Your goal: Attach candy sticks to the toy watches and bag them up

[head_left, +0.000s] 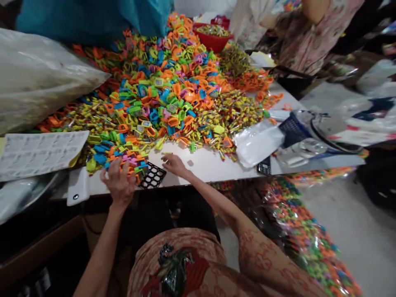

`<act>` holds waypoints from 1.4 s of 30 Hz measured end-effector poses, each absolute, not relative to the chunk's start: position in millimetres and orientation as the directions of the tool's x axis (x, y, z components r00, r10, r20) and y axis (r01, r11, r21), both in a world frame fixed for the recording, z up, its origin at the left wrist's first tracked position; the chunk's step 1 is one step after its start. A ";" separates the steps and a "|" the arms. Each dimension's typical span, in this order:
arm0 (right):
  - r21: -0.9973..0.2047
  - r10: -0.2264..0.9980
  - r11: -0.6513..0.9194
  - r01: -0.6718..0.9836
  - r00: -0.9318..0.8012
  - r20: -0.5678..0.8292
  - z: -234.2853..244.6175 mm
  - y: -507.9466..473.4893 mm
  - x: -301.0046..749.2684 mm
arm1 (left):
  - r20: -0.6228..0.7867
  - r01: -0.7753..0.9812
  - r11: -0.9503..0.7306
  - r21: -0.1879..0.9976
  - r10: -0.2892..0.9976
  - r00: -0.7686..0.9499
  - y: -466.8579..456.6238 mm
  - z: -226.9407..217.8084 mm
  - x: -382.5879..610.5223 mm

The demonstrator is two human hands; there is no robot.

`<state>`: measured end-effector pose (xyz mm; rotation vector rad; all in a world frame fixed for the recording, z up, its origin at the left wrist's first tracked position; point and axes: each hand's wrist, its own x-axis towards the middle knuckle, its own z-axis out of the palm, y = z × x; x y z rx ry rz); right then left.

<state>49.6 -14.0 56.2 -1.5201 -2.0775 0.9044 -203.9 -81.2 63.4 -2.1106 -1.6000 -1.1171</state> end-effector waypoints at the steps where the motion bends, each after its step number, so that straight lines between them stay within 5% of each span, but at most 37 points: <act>1: -0.693 0.962 0.155 0.704 -0.266 -0.055 57.4 -7.6 64.6 | 0.657 0.891 -0.418 0.178 0.725 0.209 -72.7 70.0 -197.1; 7: -0.327 0.993 -0.117 0.938 0.099 -0.071 67.8 30.8 140.5 | 0.516 0.857 -0.508 0.082 0.758 0.400 -44.8 70.7 -191.0; 13: -0.137 0.992 -0.007 0.991 -0.011 -0.129 58.4 51.2 152.0 | 0.579 0.860 -0.509 0.044 0.714 0.393 -62.8 65.4 -202.0; 16: -0.208 0.998 -0.017 0.978 0.005 -0.060 54.2 55.3 150.4 | 0.587 0.863 -0.503 0.039 0.711 0.388 -65.2 67.1 -203.7; 23: -0.656 0.988 -0.036 0.754 0.125 0.089 65.5 81.9 145.6 | 0.596 0.834 -0.497 0.240 0.753 0.277 -59.3 68.3 -223.0; 26: -0.819 0.961 -0.005 0.573 0.230 0.155 70.2 82.1 150.1 | 0.558 0.824 -0.484 0.296 0.788 0.262 -58.9 64.4 -223.4; 29: -0.960 0.979 -0.005 0.279 0.197 0.052 66.2 51.3 139.2 | 0.600 0.826 -0.500 0.262 0.754 0.267 -66.1 62.5 -211.3; 32: -0.986 0.990 -0.137 0.090 -0.024 -0.140 48.5 16.2 108.2 | 0.543 0.855 -0.470 0.219 0.787 0.293 -67.6 58.2 -205.5; 35: -0.965 0.938 -0.250 0.076 -0.230 -0.261 32.9 -5.8 64.0 | 0.526 0.885 -0.434 0.166 0.798 0.293 -68.3 55.8 -206.4; 42: -0.971 0.914 -0.225 0.079 -0.329 -0.238 25.6 -1.3 -8.7 | 0.495 0.901 -0.392 0.187 0.830 0.258 -74.7 59.6 -201.1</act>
